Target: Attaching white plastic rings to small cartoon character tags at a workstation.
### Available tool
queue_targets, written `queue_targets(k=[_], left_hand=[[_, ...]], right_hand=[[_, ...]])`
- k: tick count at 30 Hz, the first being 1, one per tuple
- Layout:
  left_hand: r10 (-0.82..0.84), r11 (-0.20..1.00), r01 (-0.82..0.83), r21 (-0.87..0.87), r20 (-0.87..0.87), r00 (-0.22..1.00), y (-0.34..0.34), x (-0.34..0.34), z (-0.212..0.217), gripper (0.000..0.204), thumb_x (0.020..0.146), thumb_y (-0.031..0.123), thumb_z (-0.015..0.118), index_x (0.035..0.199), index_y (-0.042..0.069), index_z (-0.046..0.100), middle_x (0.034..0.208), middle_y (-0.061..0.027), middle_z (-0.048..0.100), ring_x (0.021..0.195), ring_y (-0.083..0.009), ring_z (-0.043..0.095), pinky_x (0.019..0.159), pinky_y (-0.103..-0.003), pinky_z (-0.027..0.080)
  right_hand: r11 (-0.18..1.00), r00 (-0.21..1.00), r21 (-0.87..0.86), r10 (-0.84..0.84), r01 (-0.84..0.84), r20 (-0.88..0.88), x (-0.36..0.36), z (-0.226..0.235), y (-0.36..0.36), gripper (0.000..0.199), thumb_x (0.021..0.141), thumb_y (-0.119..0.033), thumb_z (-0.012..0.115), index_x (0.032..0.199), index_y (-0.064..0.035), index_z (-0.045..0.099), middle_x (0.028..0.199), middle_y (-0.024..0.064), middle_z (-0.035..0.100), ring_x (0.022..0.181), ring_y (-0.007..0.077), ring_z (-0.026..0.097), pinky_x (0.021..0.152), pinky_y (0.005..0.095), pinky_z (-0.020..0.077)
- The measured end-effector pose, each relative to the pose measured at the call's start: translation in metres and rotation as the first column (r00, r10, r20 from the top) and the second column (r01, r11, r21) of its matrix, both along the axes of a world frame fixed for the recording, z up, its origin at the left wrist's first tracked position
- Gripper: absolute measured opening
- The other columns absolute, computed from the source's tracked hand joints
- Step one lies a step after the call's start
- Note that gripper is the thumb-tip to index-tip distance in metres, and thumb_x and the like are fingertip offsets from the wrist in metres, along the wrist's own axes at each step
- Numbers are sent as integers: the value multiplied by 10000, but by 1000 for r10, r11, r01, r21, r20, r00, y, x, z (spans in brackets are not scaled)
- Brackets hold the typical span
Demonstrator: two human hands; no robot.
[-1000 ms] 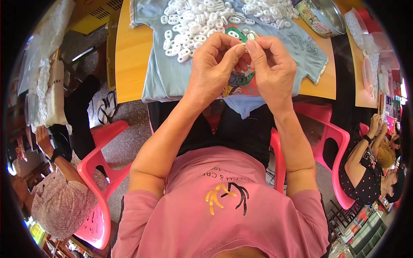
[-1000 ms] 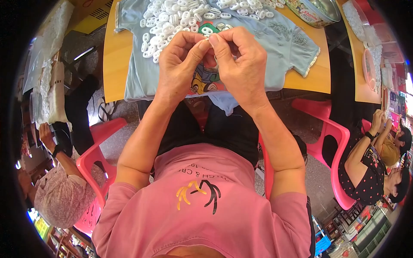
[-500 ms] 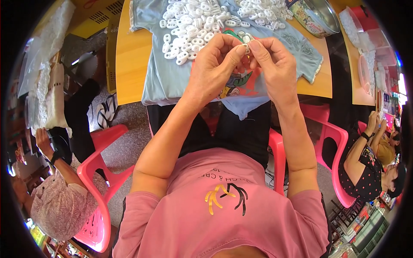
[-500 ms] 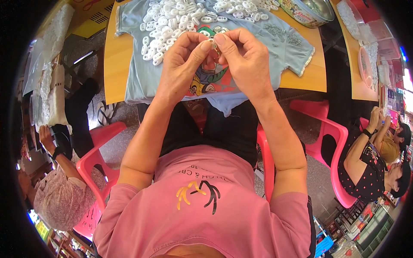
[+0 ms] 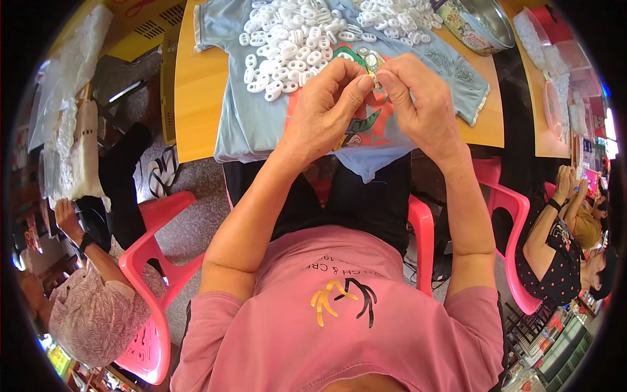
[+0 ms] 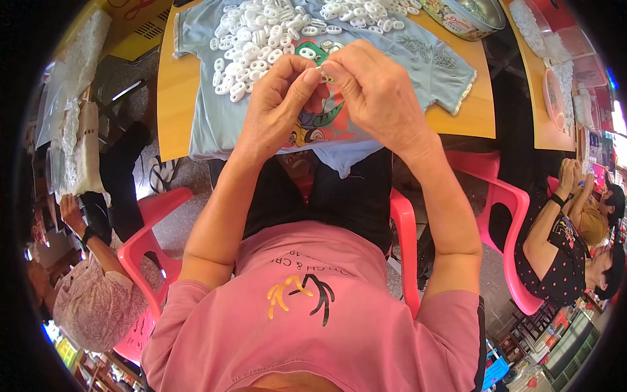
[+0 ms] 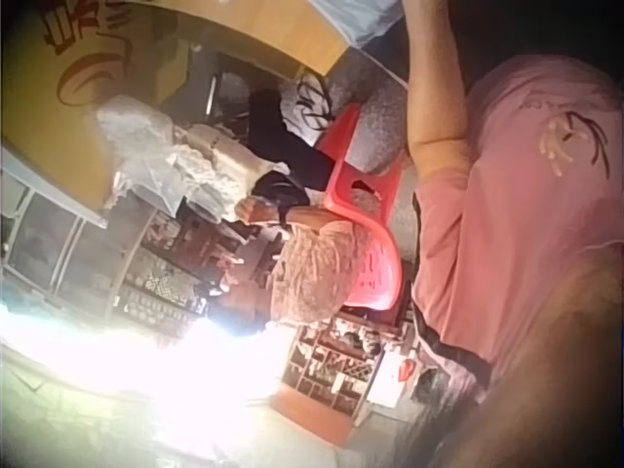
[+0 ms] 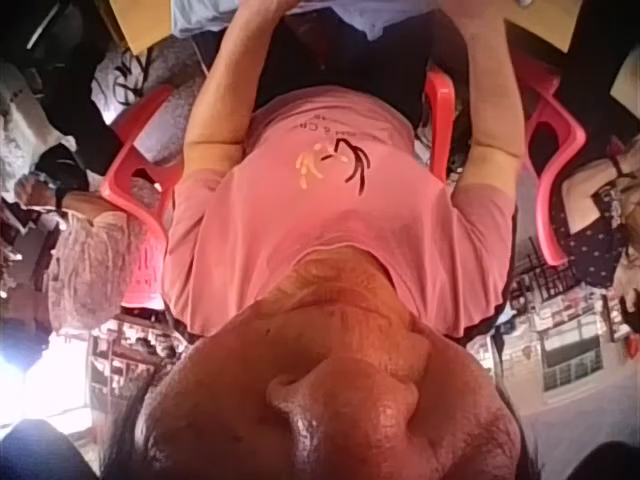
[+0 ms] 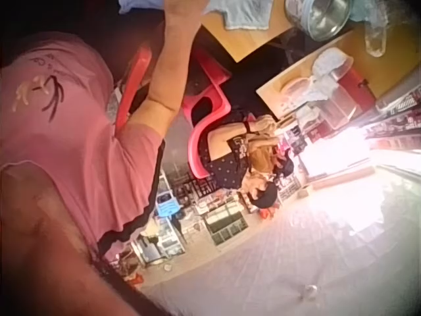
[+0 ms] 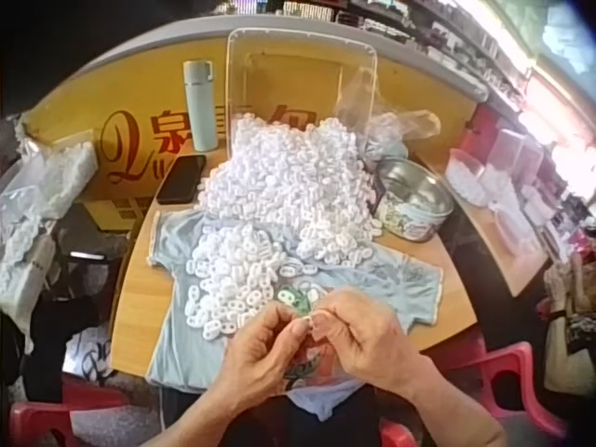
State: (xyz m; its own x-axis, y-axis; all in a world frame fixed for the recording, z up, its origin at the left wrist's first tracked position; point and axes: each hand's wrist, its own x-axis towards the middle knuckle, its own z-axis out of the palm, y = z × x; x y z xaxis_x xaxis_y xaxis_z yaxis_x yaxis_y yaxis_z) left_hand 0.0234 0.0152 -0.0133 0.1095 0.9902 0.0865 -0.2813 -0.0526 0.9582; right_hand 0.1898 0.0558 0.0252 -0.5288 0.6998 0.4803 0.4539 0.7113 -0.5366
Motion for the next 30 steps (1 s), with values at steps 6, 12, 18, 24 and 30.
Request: queue_targets(k=[6, 12, 18, 24, 30], left_hand=[[-81, 996, 82, 21, -19, 996, -1, -2, 0, 220, 1010, 222, 522, 937, 17, 552, 714, 23, 525, 641, -40, 488, 553, -210, 409], [-163, 987, 163, -1, 6, 987, -2, -5, 2, 256, 1017, 263, 509, 935, 23, 548, 712, 23, 499, 632, -42, 439, 537, -216, 371], [-99, 993, 101, 69, -25, 995, -4, -5, -4, 230, 1008, 244, 532, 943, 24, 556, 747, 26, 474, 683, -47, 418, 578, -215, 363], [40, 993, -35, 111, -45, 998, -3, -4, -7, 197, 1005, 205, 537, 934, 23, 560, 739, 32, 456, 681, -57, 403, 590, -212, 358], [109, 987, -98, 129, -86, 990, -2, -4, -6, 189, 1009, 189, 528, 936, 17, 557, 722, 31, 468, 662, -58, 407, 581, -220, 370]], right_hand=[[988, 996, 134, 71, -77, 47, 4, 3, 3, 94, 935, -58, 575, 897, 23, 545, 794, 137, 568, 672, 307, 566, 582, 361, 462], [969, 995, 230, 98, -95, 1, 6, 0, 1, 85, 903, -37, 607, 866, 19, 554, 751, 137, 581, 614, 297, 562, 531, 356, 457], [958, 997, 280, 69, -60, -22, 1, -7, -3, 96, 897, -47, 619, 842, 6, 562, 719, 111, 585, 579, 284, 566, 500, 352, 443], [959, 992, 277, -21, 55, -127, -19, -18, -11, 111, 910, -56, 612, 828, -3, 559, 714, 101, 585, 582, 274, 568, 499, 354, 436], [962, 988, 245, -94, 121, -119, -27, -23, -11, 113, 916, -67, 606, 835, -6, 558, 709, 99, 574, 591, 286, 562, 515, 358, 444]])
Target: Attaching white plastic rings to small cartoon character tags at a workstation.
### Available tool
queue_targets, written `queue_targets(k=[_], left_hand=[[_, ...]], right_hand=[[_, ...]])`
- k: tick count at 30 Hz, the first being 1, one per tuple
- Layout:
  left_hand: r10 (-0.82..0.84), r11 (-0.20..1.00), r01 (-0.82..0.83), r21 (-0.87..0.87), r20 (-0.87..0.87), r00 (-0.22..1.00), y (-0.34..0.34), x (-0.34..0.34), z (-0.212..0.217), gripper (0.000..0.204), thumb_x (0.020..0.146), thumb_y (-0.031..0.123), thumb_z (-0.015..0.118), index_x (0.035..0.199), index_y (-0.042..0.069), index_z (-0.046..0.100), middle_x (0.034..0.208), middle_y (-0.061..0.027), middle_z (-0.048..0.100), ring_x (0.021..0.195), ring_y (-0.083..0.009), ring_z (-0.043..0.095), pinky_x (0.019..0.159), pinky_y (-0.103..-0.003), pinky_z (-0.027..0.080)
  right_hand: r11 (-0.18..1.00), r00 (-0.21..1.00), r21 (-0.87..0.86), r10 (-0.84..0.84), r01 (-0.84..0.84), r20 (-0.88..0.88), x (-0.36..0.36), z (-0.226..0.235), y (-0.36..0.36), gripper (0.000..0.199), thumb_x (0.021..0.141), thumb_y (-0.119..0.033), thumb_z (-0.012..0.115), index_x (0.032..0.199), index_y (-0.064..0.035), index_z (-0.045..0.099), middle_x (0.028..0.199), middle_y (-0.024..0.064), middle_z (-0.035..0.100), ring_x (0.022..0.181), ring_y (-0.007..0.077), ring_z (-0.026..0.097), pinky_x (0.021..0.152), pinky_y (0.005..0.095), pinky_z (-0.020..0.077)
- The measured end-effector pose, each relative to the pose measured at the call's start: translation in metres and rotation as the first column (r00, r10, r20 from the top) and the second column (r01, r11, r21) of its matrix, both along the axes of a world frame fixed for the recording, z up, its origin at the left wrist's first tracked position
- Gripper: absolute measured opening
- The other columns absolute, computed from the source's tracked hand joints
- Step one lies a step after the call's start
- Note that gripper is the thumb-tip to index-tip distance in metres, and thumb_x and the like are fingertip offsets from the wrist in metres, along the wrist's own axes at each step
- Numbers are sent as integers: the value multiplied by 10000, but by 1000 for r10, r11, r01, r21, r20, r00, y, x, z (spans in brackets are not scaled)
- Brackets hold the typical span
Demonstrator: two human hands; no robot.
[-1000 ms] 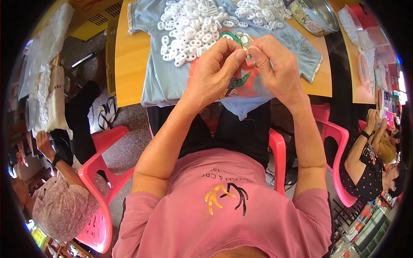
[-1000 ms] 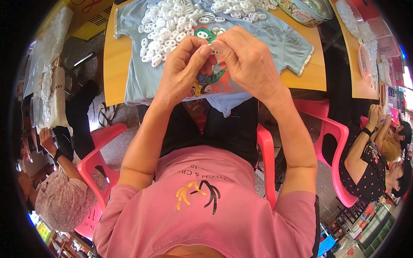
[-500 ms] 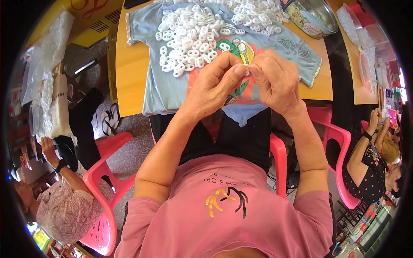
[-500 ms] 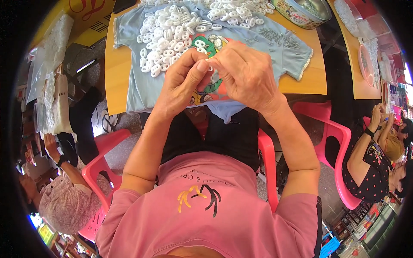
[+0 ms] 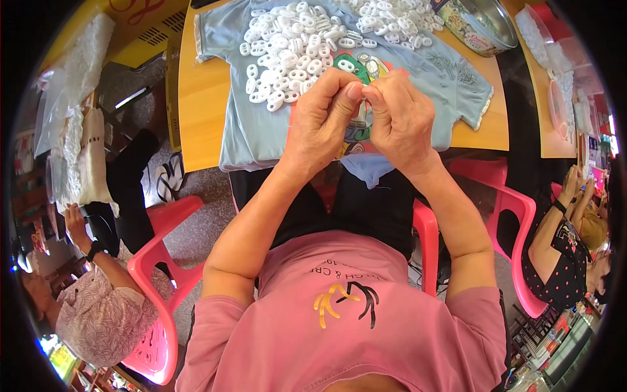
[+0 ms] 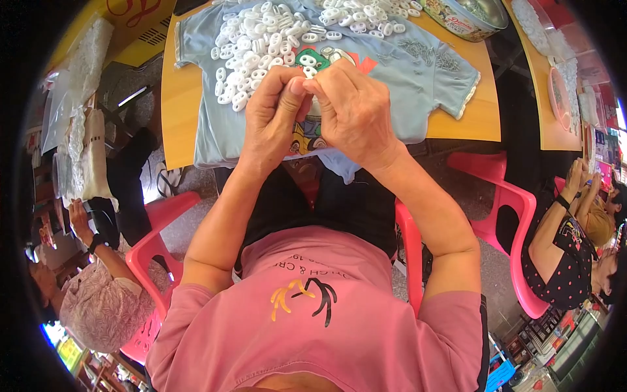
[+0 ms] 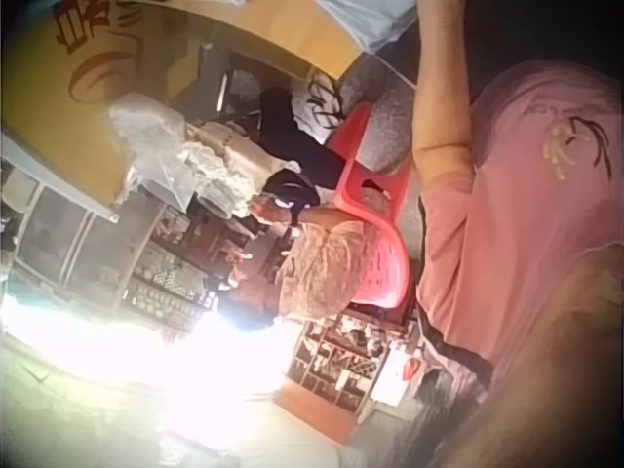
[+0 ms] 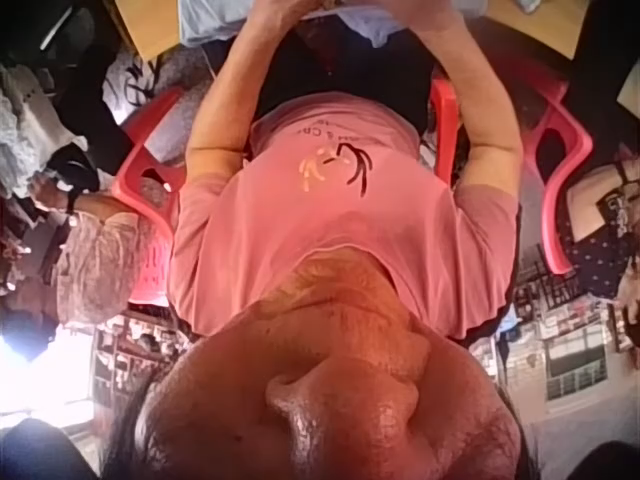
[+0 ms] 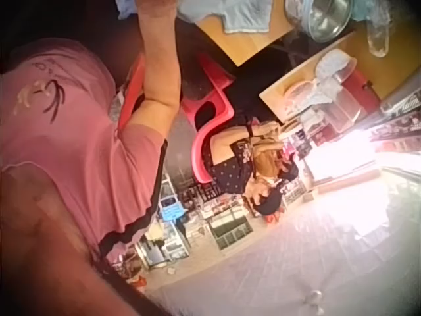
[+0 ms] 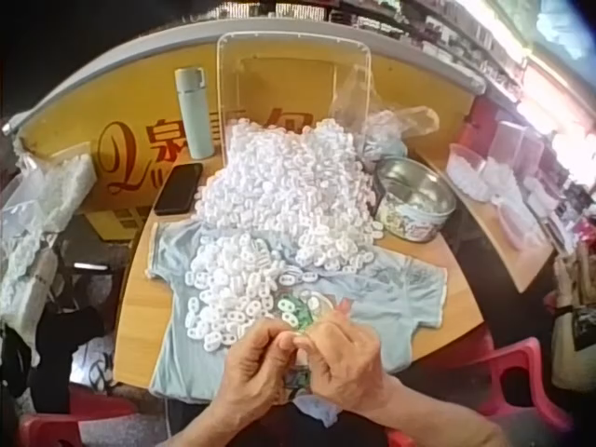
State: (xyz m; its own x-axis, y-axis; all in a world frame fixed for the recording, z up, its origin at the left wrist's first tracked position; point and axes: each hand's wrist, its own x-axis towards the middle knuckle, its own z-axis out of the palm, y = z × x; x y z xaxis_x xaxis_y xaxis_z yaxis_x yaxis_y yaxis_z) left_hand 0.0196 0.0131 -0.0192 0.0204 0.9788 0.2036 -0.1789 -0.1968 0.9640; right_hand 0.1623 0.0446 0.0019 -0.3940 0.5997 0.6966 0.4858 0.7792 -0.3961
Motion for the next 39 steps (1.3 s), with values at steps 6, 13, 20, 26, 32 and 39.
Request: queue_targets(k=[6, 13, 20, 26, 32, 39], left_hand=[[-81, 997, 81, -4, 43, 996, -1, -1, 0, 169, 1010, 177, 524, 943, 23, 550, 738, 21, 496, 663, -61, 439, 593, -219, 395], [224, 971, -240, 17, 302, 927, 0, 3, -3, 107, 1007, 141, 521, 1015, 33, 520, 829, -6, 557, 717, -56, 494, 651, -201, 424], [218, 975, -218, -41, 365, 905, 2, 2, -4, 113, 1005, 142, 524, 1041, 36, 510, 855, -23, 576, 729, -60, 512, 659, -206, 437], [228, 974, -215, -77, 318, 920, 2, 3, -2, 138, 1000, 160, 540, 1026, 27, 518, 814, -18, 575, 699, -63, 508, 648, -205, 438], [213, 975, -174, -141, 354, 910, 3, 1, -2, 153, 993, 162, 554, 1040, 19, 527, 829, -27, 592, 709, -68, 536, 655, -206, 453], [130, 990, -97, -107, 362, 923, 6, 0, -4, 152, 981, 147, 571, 1049, 15, 538, 877, -40, 612, 757, -80, 573, 676, -219, 472]], right_hand=[[999, 999, -13, 46, -46, 13, 8, 0, 2, 134, 936, -104, 599, 865, 6, 569, 749, 111, 595, 602, 257, 578, 527, 346, 454], [890, 994, -456, -21, -30, -107, 26, 18, 30, 151, 917, -119, 632, 996, 9, 639, 829, 96, 636, 659, 166, 611, 580, 319, 481], [970, 965, -243, 84, -22, 248, 1, 5, 52, 130, 848, -103, 641, 949, -27, 670, 867, 115, 654, 777, 294, 636, 691, 369, 503], [932, 899, -348, 66, 100, 434, -10, 20, 56, 161, 832, -159, 637, 914, -23, 668, 857, 147, 663, 796, 356, 629, 718, 422, 501], [877, 970, -479, 79, 43, 230, -2, 22, 56, 173, 876, -154, 635, 976, -20, 680, 799, 104, 670, 720, 214, 643, 659, 339, 506], [337, 848, -822, -111, -459, -519, 18, 19, 31, 226, 927, -149, 644, 1108, -18, 677, 865, 2, 663, 709, 57, 599, 622, 219, 516]])
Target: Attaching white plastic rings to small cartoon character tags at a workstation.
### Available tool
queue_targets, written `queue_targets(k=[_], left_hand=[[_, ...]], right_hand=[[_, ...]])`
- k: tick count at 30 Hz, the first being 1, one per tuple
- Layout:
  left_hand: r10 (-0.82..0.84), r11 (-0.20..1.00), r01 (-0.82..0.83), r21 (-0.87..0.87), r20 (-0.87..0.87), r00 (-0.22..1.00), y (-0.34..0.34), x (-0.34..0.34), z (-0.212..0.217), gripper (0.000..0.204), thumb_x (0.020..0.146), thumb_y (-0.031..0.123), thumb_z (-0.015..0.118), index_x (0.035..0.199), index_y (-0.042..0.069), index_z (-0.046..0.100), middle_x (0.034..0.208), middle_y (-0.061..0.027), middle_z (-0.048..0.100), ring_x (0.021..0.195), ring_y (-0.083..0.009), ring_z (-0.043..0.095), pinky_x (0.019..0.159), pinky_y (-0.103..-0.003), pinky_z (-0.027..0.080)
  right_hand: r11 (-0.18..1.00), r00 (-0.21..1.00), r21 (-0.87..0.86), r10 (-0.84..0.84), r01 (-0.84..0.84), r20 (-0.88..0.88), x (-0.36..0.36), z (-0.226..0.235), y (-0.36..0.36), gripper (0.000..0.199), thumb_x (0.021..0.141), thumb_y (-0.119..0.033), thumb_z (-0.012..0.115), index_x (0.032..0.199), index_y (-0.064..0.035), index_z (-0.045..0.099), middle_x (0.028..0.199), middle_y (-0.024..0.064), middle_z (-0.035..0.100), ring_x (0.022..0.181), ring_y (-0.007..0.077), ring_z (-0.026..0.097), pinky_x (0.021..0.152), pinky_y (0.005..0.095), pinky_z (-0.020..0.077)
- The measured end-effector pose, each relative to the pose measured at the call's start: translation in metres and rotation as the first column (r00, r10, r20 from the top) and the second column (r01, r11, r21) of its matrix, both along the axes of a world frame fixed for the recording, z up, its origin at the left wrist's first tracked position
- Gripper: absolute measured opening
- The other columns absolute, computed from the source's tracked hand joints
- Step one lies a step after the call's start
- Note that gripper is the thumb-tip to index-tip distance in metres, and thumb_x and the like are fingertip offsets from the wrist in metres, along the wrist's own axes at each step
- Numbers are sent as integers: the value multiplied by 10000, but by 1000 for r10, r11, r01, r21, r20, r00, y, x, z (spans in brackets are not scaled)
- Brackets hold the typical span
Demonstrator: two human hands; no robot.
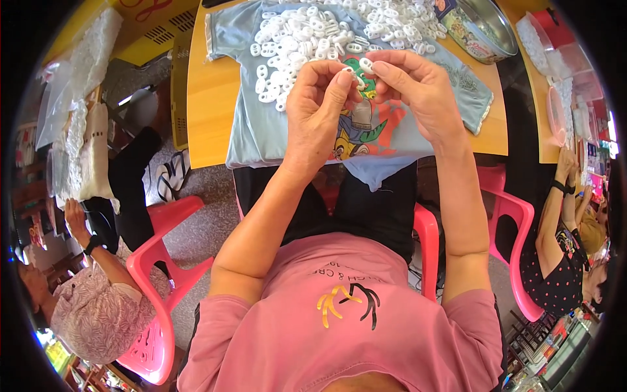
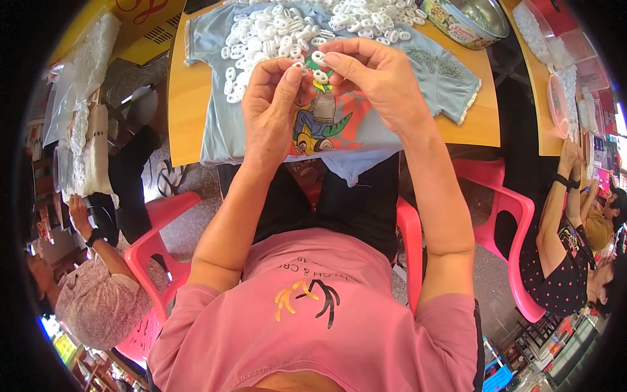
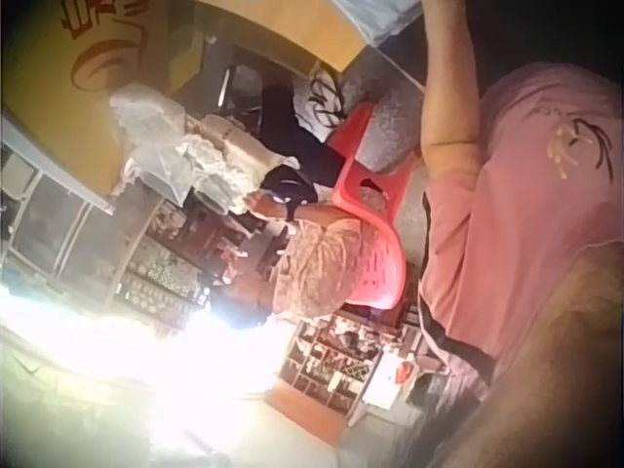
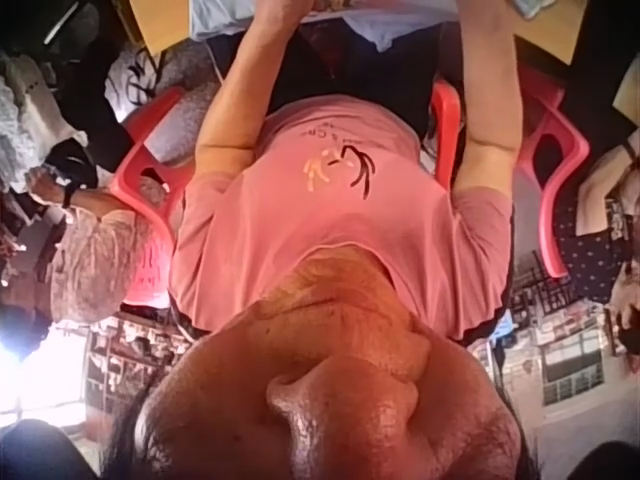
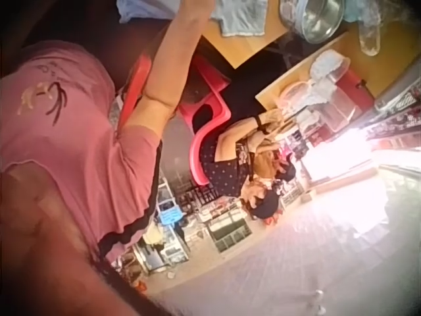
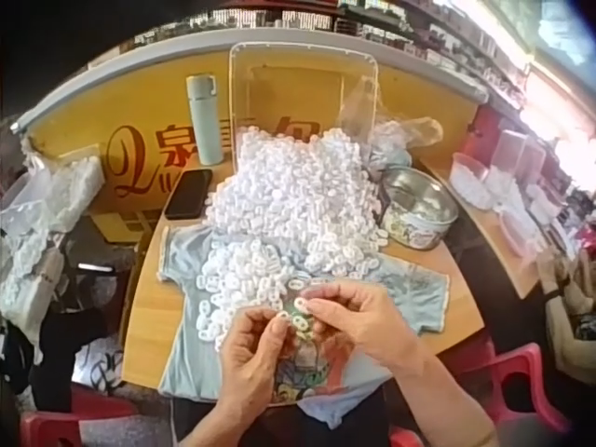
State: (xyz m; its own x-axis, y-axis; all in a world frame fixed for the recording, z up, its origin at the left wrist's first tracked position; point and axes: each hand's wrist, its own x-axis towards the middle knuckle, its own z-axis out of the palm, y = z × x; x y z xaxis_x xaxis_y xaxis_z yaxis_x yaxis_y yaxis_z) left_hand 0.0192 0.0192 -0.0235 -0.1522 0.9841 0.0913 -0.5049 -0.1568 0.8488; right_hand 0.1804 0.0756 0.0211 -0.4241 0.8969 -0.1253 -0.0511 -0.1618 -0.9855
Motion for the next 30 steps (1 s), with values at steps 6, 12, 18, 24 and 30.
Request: queue_targets(k=[6, 12, 18, 24, 30], left_hand=[[23, 998, -22, 65, -13, 1000, 0, 1, 0, 157, 972, 142, 585, 1055, 11, 561, 1067, -68, 623, 856, -85, 584, 746, -231, 492], [1, 997, 3, 79, -51, 999, -1, 3, 3, 155, 965, 130, 592, 1057, 5, 574, 1106, -74, 629, 914, -87, 589, 812, -241, 498], [9, 999, -8, 36, -17, 1000, -1, 3, 2, 162, 965, 117, 591, 1062, -11, 570, 1036, -66, 645, 938, -107, 621, 828, -249, 505], [-20, 999, 19, 34, 18, 1000, -2, 4, 5, 170, 966, 126, 593, 1065, -10, 566, 978, -63, 651, 904, -119, 639, 807, -249, 510], [-27, 999, 28, 25, -40, 999, -3, 3, 3, 175, 965, 145, 602, 1048, -4, 562, 878, -39, 636, 772, -91, 592, 715, -230, 494]], right_hand=[[991, 993, 109, -83, 73, 88, -3, 1, -12, 232, 921, -119, 644, 1127, -13, 663, 875, 16, 667, 755, 63, 610, 674, 217, 532], [908, 952, 406, -212, 107, 221, -11, -4, -17, 231, 930, -88, 620, 1141, 2, 645, 993, 27, 661, 859, 69, 620, 709, 217, 529], [852, 925, 509, -281, 118, 255, -22, -8, -20, 201, 947, -68, 591, 1126, 10, 638, 1010, 42, 662, 852, 82, 629, 708, 220, 531], [752, 888, 657, -337, 53, 314, -18, -15, -21, 206, 949, -66, 591, 1135, 10, 640, 958, 39, 660, 831, 90, 627, 708, 224, 524], [929, 973, 292, -227, 226, -29, -14, 6, -25, 219, 933, -73, 624, 1138, -4, 657, 924, 23, 646, 794, 70, 594, 705, 205, 485]])
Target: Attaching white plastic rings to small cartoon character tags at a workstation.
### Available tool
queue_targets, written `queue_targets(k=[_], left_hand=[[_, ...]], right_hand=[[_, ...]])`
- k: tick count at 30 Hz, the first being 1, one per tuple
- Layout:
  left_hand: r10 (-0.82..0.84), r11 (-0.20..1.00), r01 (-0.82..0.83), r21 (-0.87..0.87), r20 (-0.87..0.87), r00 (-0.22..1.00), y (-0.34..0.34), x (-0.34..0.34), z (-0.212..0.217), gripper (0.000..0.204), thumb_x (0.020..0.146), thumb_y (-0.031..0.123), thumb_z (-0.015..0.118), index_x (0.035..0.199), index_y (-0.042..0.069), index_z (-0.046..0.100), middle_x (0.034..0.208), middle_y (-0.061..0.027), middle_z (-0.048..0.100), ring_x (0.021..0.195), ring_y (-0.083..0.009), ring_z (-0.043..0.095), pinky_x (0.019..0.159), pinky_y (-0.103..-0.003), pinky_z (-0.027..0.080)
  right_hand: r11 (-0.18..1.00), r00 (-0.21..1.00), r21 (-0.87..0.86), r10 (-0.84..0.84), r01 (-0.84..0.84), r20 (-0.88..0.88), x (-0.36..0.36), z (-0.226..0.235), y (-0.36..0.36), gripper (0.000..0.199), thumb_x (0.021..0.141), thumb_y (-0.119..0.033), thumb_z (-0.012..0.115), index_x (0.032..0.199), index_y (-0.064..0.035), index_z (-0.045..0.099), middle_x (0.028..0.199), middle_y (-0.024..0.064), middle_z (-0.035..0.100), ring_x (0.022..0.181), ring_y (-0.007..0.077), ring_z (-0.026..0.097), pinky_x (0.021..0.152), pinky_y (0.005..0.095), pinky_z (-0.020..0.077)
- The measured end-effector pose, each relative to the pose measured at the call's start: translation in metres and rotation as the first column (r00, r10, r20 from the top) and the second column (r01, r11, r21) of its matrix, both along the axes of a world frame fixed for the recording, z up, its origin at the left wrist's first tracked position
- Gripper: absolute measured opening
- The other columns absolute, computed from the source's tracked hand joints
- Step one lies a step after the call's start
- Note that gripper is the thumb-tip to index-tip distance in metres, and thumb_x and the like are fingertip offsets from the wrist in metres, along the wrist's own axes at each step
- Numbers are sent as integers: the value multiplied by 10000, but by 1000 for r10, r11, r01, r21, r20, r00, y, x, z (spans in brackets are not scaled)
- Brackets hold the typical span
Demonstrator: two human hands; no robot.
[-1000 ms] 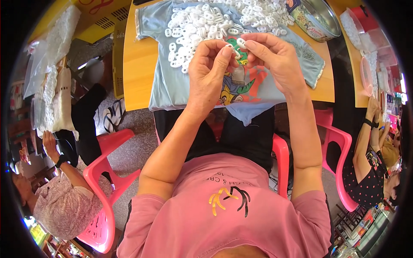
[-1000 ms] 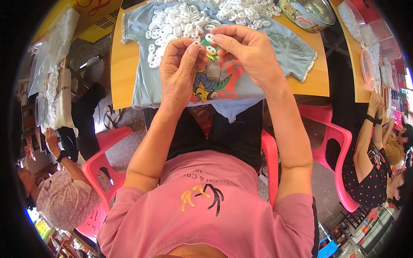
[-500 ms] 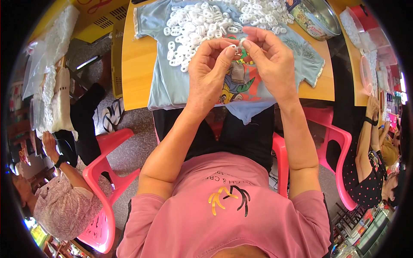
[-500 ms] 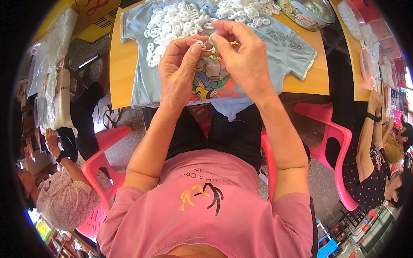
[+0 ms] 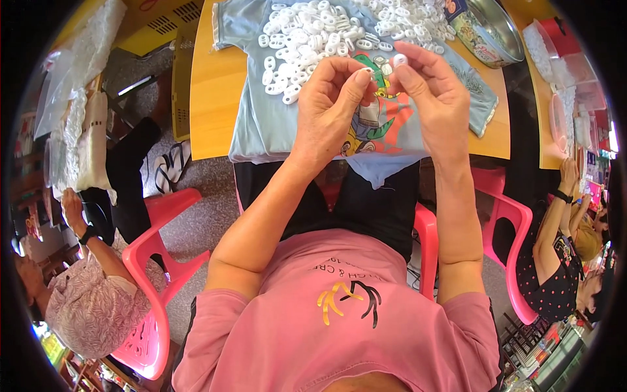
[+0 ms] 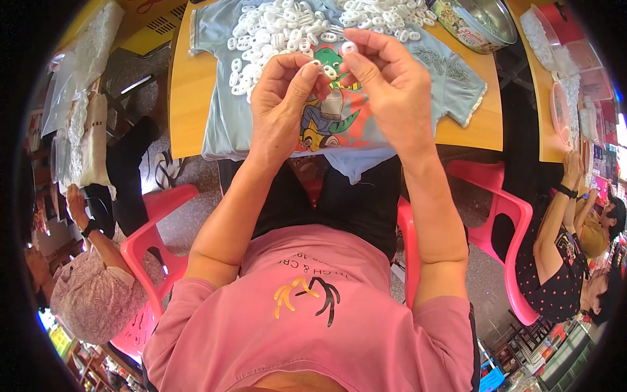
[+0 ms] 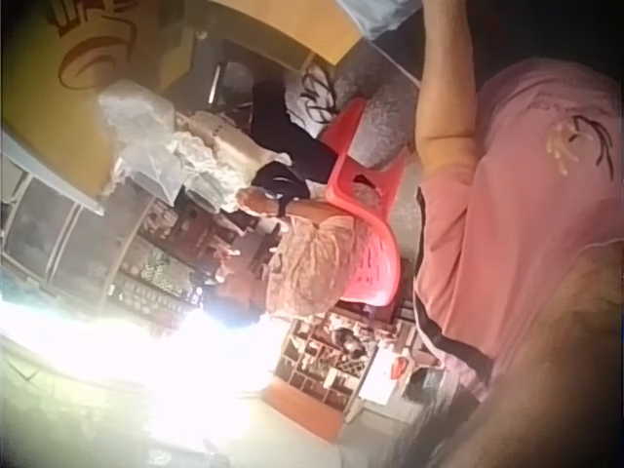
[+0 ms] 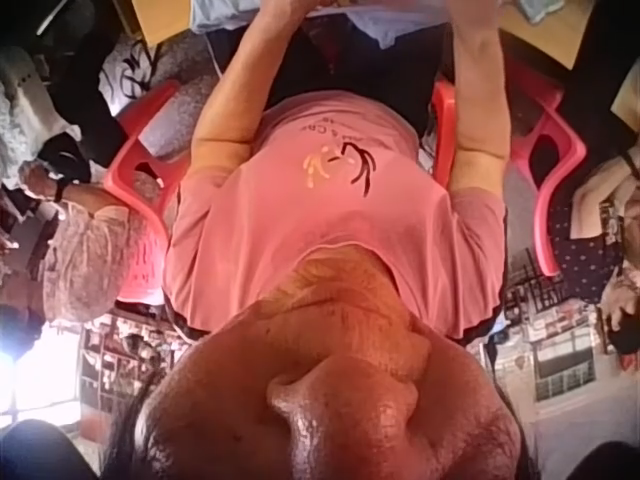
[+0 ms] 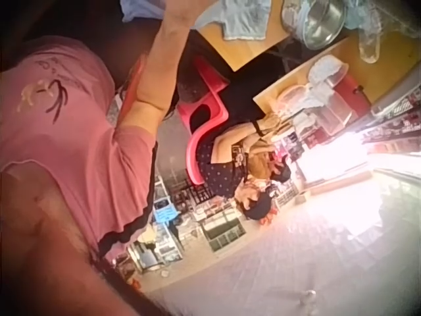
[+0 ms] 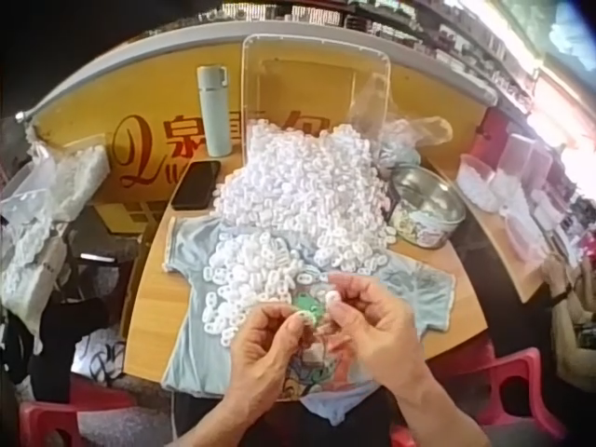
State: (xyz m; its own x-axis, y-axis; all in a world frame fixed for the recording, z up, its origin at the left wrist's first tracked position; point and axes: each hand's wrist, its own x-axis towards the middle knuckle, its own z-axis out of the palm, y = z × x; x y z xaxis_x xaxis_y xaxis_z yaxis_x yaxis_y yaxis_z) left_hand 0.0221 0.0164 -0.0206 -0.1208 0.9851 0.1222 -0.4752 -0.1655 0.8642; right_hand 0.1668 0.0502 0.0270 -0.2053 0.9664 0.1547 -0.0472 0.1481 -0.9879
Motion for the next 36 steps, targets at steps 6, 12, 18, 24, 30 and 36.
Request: queue_targets(k=[6, 12, 18, 24, 30, 36], left_hand=[[0, 1000, 0, -17, -12, 1000, 0, 0, 1, 161, 963, 144, 603, 1025, 1, 562, 844, -37, 630, 743, -83, 577, 677, -220, 478], [-5, 1000, 4, -29, -11, 1000, 0, -1, 3, 156, 959, 143, 609, 1008, 0, 570, 833, -33, 627, 733, -79, 574, 669, -217, 476], [1, 999, -1, -35, -9, 1000, 0, -1, 2, 160, 956, 145, 614, 1005, -2, 575, 830, -32, 629, 735, -78, 577, 662, -219, 480], [14, 999, -14, -41, -12, 1000, 0, -1, 1, 159, 952, 141, 620, 1006, -2, 575, 829, -36, 634, 729, -79, 580, 655, -222, 481], [26, 999, -26, -32, -18, 1000, 0, -1, 1, 156, 939, 130, 639, 984, -7, 578, 817, -48, 648, 704, -75, 579, 635, -216, 480], [24, 998, -25, -51, -18, 1000, 0, 0, 1, 154, 929, 135, 656, 951, 4, 579, 804, -50, 654, 676, -71, 583, 612, -211, 484]], right_hand=[[993, 987, 101, 40, -57, 157, 0, 5, 2, 223, 926, -95, 643, 1131, -9, 664, 984, 30, 672, 805, 61, 589, 686, 200, 473], [995, 988, 95, 18, -32, 152, -2, 4, 1, 234, 920, -85, 648, 1138, -2, 662, 994, 30, 673, 804, 57, 584, 687, 205, 479], [996, 970, 86, 4, -25, 243, -2, 5, -3, 247, 921, -80, 646, 1151, 10, 655, 932, 32, 672, 766, 67, 582, 678, 200, 483], [999, 963, 34, 5, -15, 269, -1, 7, -7, 237, 928, -91, 639, 1143, 4, 663, 920, 30, 676, 773, 79, 605, 683, 208, 502], [997, 956, 72, 14, -37, 293, 0, -1, -7, 207, 939, -88, 622, 1122, 1, 660, 990, 42, 676, 845, 91, 635, 725, 224, 536], [997, 972, 73, -13, -4, 235, -4, -5, -8, 219, 938, -105, 629, 1129, 0, 643, 1003, 37, 675, 833, 76, 621, 696, 208, 519]])
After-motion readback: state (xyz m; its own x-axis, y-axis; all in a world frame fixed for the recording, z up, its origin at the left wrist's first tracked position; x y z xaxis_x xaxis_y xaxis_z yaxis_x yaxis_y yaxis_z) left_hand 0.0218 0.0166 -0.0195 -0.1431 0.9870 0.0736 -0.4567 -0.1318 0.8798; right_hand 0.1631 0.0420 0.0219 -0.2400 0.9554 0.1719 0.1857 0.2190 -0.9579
